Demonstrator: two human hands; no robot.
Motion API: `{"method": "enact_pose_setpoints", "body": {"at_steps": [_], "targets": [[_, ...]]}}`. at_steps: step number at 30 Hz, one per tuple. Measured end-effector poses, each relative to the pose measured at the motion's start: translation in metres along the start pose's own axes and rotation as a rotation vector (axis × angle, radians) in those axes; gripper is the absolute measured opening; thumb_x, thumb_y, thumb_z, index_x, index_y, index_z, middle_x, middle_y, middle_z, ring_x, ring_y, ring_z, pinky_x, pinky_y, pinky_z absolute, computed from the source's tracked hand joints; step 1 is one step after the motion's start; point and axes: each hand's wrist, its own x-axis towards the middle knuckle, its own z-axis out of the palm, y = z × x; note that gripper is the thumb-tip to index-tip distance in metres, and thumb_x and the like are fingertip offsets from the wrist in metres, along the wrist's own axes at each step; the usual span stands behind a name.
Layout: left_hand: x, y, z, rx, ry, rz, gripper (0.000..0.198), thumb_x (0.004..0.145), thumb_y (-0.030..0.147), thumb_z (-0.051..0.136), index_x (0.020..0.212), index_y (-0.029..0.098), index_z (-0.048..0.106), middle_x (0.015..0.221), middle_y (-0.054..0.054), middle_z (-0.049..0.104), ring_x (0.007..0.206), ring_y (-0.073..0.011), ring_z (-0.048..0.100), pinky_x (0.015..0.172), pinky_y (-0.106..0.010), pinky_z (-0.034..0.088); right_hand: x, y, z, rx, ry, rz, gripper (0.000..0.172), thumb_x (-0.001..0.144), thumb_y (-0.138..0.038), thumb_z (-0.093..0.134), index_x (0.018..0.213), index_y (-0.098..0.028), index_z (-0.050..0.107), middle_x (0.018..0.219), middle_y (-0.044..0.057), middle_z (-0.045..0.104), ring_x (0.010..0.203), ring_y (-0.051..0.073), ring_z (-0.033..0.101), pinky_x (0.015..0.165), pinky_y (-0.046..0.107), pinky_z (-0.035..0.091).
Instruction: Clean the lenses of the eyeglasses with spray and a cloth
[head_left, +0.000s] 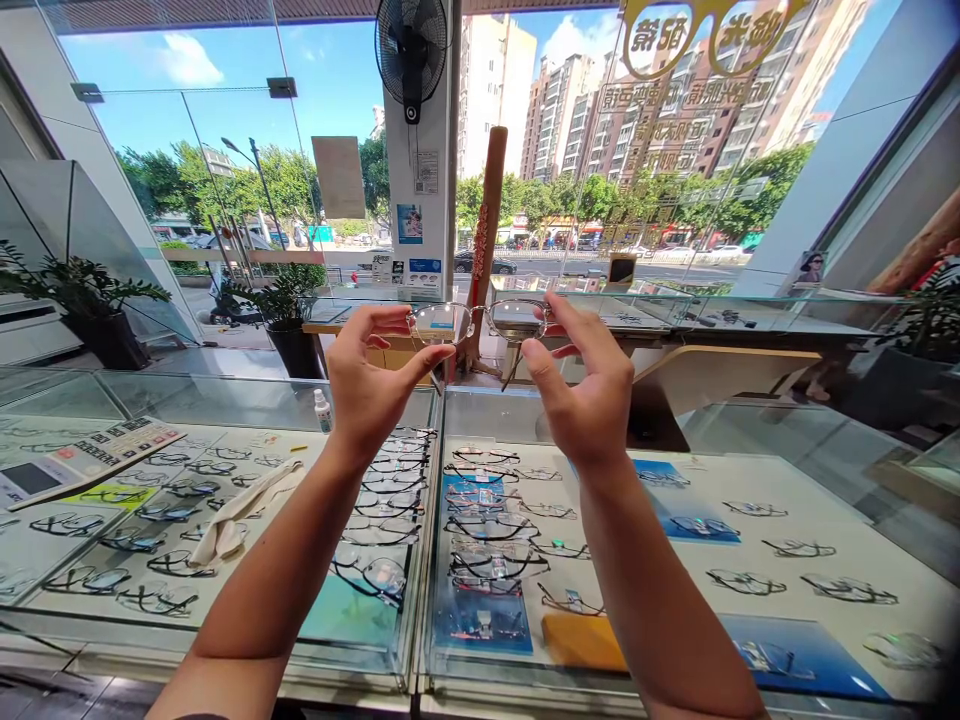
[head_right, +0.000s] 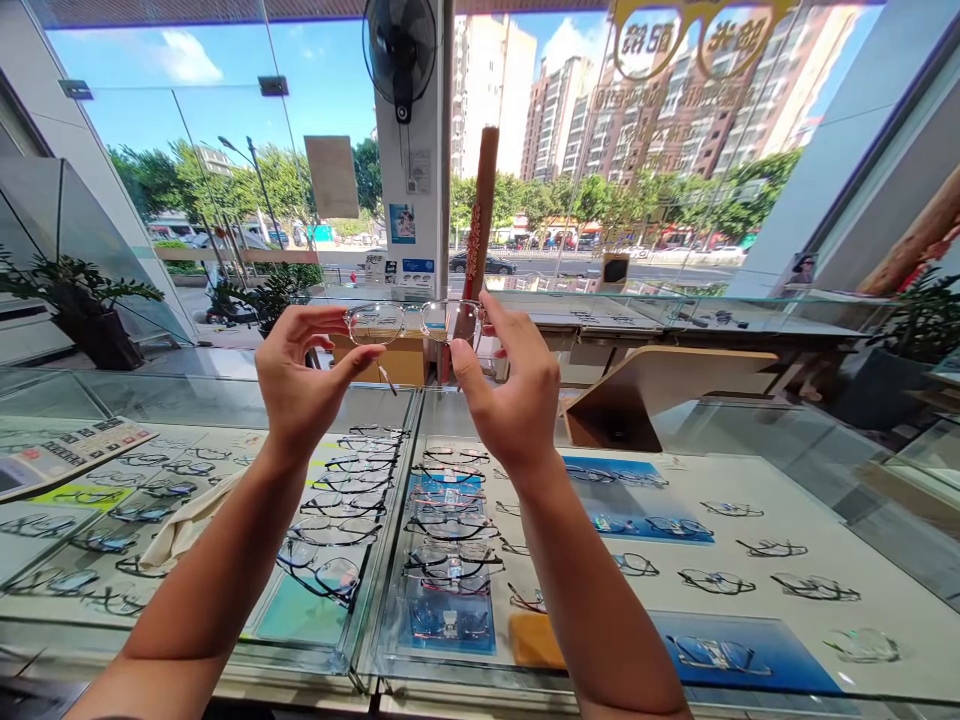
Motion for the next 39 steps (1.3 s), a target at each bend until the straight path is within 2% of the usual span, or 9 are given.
{"method": "enact_pose_setpoints", "body": {"at_steps": [7, 11, 16, 22, 26, 31, 39], "targets": [[-0.001, 0.002, -0.003, 0.074, 0.022, 0.108, 0.056, 0.079, 0.057, 0.095, 0.117, 0.021, 0.074, 0.106, -0.004, 0.080, 0.094, -0.0198, 0.077, 0.078, -0.034, 0.057, -0.001, 0.004, 0.004, 0.031, -0.015, 0.052, 0.047, 0.096, -0.037, 0.066, 0.142, -0.026, 0.072, 0.129, 0.012, 0.080, 0.117, 0.032, 0.075, 0.087, 0.051, 0.065], [-0.001, -0.001, -0.003, 0.037, 0.031, 0.154, 0.056, 0.081, 0.050, 0.096, 0.123, 0.023, 0.072, 0.111, -0.004, 0.078, 0.102, -0.0212, 0.077, 0.084, -0.036, 0.059, -0.001, 0.007, 0.010, 0.058, -0.009, 0.050, 0.048, 0.096, -0.037, 0.066, 0.142, -0.023, 0.071, 0.130, 0.014, 0.079, 0.118, 0.032, 0.076, 0.087, 0.051, 0.065], [0.001, -0.008, -0.002, -0.038, 0.014, 0.121, 0.057, 0.083, 0.048, 0.095, 0.130, 0.028, 0.071, 0.127, -0.005, 0.076, 0.115, -0.0235, 0.075, 0.093, -0.038, 0.061, -0.003, 0.010, 0.016, 0.034, 0.046, -0.044, 0.050, 0.098, -0.036, 0.067, 0.147, -0.027, 0.067, 0.130, 0.012, 0.077, 0.117, 0.032, 0.075, 0.086, 0.050, 0.066], [0.000, -0.014, 0.005, -0.129, -0.066, 0.006, 0.062, 0.086, 0.046, 0.093, 0.141, 0.030, 0.067, 0.136, -0.006, 0.075, 0.122, -0.0243, 0.075, 0.095, -0.037, 0.062, -0.006, 0.008, 0.016, -0.076, 0.138, -0.189, 0.053, 0.100, -0.033, 0.070, 0.153, -0.032, 0.062, 0.134, 0.010, 0.075, 0.118, 0.031, 0.073, 0.089, 0.048, 0.065], [-0.004, -0.016, 0.011, -0.133, -0.024, 0.008, 0.069, 0.082, 0.047, 0.096, 0.140, 0.029, 0.064, 0.139, -0.008, 0.074, 0.127, -0.0265, 0.074, 0.098, -0.039, 0.062, -0.009, 0.007, 0.017, -0.107, 0.144, -0.246, 0.058, 0.100, -0.032, 0.071, 0.156, -0.038, 0.058, 0.141, 0.007, 0.073, 0.127, 0.031, 0.071, 0.099, 0.051, 0.064], [-0.006, -0.020, 0.013, -0.079, 0.029, 0.072, 0.066, 0.086, 0.051, 0.091, 0.139, 0.029, 0.060, 0.140, -0.011, 0.070, 0.127, -0.0273, 0.075, 0.098, -0.040, 0.064, -0.010, 0.003, 0.015, -0.131, 0.057, -0.146, 0.059, 0.099, -0.037, 0.069, 0.157, -0.037, 0.057, 0.146, 0.009, 0.072, 0.134, 0.035, 0.069, 0.107, 0.059, 0.061], [-0.009, -0.019, 0.013, 0.047, 0.121, 0.183, 0.068, 0.083, 0.051, 0.094, 0.137, 0.027, 0.061, 0.133, -0.009, 0.069, 0.123, -0.0279, 0.072, 0.097, -0.043, 0.062, -0.006, 0.000, 0.014, -0.062, 0.037, -0.094, 0.055, 0.097, -0.034, 0.067, 0.152, -0.033, 0.060, 0.146, 0.010, 0.071, 0.135, 0.036, 0.067, 0.113, 0.062, 0.056]]}}
